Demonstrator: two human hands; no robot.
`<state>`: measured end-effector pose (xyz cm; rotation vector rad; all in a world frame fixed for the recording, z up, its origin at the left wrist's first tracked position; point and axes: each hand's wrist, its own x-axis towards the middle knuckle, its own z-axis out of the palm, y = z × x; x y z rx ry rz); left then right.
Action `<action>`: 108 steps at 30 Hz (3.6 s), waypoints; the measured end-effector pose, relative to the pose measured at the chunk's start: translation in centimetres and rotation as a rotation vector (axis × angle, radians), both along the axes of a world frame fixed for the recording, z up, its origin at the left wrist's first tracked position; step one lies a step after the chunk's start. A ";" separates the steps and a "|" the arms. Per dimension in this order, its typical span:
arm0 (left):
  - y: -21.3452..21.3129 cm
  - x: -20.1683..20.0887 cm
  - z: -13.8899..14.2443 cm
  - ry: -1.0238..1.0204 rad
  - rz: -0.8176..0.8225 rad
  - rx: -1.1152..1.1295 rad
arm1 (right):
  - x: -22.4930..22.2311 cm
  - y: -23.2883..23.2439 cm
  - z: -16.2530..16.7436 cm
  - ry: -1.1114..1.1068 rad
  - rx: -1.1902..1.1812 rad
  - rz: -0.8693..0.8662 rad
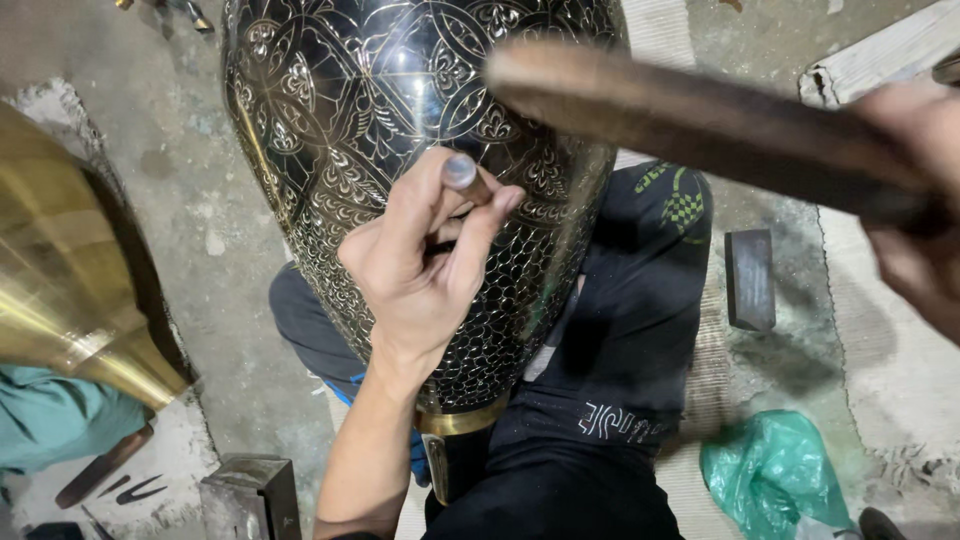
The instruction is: The person sits on the floor holding a large engraved brass vase between their legs and decorates its surface with a small punch, tapping it with a wooden mallet to add pattern details. They first work the punch by hand, then switch to repeated mallet strikes, repositioning the punch across the vase surface.
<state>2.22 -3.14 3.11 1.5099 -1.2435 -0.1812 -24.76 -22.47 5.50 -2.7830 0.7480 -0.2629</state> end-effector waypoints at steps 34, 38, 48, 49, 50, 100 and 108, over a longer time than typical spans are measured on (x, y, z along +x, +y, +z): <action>0.0 0.1 0.3 -0.015 0.062 0.067 | -2.7 -2.2 -2.5 0.090 0.310 -0.122; 0.0 0.2 0.5 -0.088 0.047 0.077 | -2.9 -2.1 -2.6 0.093 0.310 -0.123; 0.0 0.2 0.5 -0.056 0.026 0.083 | -2.6 -1.5 -1.8 0.099 0.289 -0.135; -0.1 0.4 0.6 -0.098 0.016 0.089 | -2.5 -1.3 -1.7 0.097 0.282 -0.135; -0.2 0.5 0.7 -0.143 0.007 0.094 | -2.5 -1.2 -1.6 0.099 0.273 -0.132; -0.3 0.7 0.5 0.103 -0.007 0.101 | 1.0 -0.3 2.1 0.136 0.143 -0.131; -0.6 1.2 1.4 -0.058 -0.002 0.136 | 0.3 -1.7 2.7 0.267 0.087 -0.104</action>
